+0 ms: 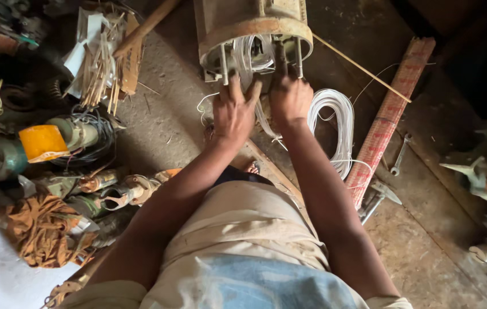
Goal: The person winds white insulated wire around the stator poles of a motor using a thin wooden stick to guide and pack the turns. They repeatedly pull wire from a coil, wrap it around the poles, and adjust the winding with the stick.
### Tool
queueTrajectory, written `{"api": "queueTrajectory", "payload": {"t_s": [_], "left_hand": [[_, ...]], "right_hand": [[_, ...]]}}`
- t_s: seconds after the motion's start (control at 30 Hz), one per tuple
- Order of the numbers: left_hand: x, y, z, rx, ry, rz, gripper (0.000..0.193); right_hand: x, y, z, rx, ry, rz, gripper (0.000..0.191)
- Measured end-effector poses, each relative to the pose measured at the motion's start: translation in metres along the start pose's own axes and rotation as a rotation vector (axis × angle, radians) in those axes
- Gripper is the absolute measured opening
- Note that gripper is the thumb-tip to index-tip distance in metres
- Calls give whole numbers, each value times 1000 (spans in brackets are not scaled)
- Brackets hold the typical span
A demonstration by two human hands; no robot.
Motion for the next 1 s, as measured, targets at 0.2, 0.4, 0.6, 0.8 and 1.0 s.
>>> {"api": "queueTrajectory", "payload": {"t_s": [0.2,0.4,0.6,0.8,1.0], "left_hand": [[6,-18,-13,-67,44,79,40],[20,-37,-5,-318,44,159,45],[22,-2,-8,-262,-55,57,45],[5,2,-10,-175,58,-146,40],[5,-5,-28,-80,7,-128,34]], "right_hand": [[10,-5,3,-81,-42,22,35],[15,-5,1,-78,2,-28,58],[12,-4,-3,-10,62,-58,63],[12,-10,-8,-92,20,-96,57],[3,-2,-18,7,92,-22,47]]}}
Point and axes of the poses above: each hand's wrist, its own z-axis away from the middle knuckle, its own y-axis out of the palm, x = y × z, the point moved 9 cm from there along -z, towards the middle knuckle, and after that the axes turned 4 degrees about x, right-handed, at the moved point
